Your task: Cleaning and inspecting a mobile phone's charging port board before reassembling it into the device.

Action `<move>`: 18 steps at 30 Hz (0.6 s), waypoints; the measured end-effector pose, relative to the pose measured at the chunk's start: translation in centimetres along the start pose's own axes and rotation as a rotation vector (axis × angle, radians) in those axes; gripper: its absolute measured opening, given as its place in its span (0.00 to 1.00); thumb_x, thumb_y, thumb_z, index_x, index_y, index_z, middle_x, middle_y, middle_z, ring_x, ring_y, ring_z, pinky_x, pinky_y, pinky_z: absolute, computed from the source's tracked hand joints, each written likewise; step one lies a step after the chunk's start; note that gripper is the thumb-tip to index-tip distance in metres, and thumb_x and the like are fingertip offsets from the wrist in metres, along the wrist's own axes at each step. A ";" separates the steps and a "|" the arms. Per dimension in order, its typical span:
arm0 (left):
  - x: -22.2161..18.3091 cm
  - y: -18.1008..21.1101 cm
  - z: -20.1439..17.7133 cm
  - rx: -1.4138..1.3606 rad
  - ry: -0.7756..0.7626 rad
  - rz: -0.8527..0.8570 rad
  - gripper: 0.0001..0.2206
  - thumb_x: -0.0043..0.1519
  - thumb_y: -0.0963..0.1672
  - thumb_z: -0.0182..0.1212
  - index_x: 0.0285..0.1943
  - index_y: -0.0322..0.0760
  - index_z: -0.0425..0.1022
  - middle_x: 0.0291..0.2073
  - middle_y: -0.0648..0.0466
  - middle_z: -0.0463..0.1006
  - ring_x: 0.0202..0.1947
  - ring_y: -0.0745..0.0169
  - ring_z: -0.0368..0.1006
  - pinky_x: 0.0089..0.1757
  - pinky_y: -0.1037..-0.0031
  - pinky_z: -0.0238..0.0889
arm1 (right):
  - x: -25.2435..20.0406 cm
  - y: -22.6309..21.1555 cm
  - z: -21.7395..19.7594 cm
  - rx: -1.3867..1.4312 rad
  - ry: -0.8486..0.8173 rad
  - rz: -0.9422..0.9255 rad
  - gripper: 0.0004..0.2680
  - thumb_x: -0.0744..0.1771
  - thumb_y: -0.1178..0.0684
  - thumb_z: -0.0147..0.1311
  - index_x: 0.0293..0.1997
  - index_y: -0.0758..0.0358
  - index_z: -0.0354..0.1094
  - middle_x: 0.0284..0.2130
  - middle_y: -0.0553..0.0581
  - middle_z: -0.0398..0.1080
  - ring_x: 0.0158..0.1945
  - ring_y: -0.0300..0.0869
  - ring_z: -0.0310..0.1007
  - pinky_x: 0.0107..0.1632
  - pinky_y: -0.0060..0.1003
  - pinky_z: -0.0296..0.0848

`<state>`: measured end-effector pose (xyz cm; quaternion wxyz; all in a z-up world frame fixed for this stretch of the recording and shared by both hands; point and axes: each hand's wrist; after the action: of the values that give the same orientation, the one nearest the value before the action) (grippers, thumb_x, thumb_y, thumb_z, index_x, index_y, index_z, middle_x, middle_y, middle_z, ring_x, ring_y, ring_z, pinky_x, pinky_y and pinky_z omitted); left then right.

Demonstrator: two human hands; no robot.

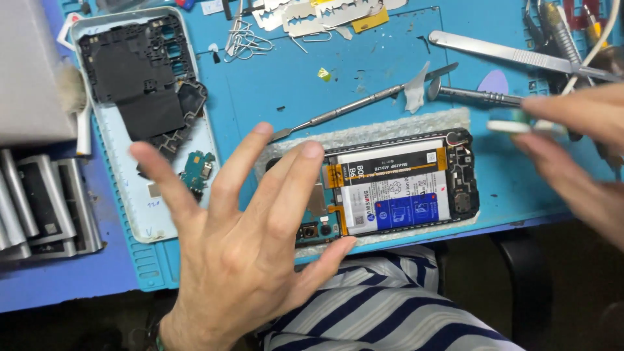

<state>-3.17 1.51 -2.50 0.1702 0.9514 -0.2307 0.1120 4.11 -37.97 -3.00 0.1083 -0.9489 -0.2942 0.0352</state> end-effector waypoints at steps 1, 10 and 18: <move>0.3 0.1 -0.2 -0.001 -0.005 0.001 0.39 0.73 0.60 0.72 0.79 0.34 0.57 0.59 0.43 0.89 0.75 0.33 0.70 0.63 0.14 0.18 | -0.1 -1.1 -0.2 0.004 -0.002 0.003 0.23 0.69 0.54 0.60 0.75 0.73 0.68 0.65 0.75 0.73 0.65 0.58 0.73 0.69 0.48 0.69; 0.5 0.1 -0.9 0.078 -0.114 -0.059 0.40 0.72 0.64 0.64 0.81 0.41 0.58 0.66 0.49 0.82 0.77 0.35 0.62 0.52 0.02 0.12 | -1.0 -0.2 0.7 -0.230 0.072 -0.064 0.21 0.72 0.53 0.66 0.75 0.75 0.75 0.65 0.73 0.77 0.62 0.57 0.79 0.68 0.48 0.78; 0.2 0.9 -3.8 0.097 -0.006 -0.001 0.31 0.68 0.63 0.65 0.68 0.46 0.70 0.63 0.56 0.83 0.68 0.39 0.64 0.67 0.11 0.31 | -0.9 0.0 2.5 -0.091 0.203 -0.110 0.17 0.75 0.65 0.68 0.72 0.90 0.74 0.66 0.84 0.76 0.66 0.66 0.78 0.73 0.54 0.77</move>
<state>-3.94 2.04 1.27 0.1233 0.9590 -0.2251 0.1201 3.09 -38.01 -5.43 0.0960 -0.9339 -0.3348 -0.0803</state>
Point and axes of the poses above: each hand's wrist, its own x-axis towards the middle knuckle, its own z-axis out of the palm, y = z × x
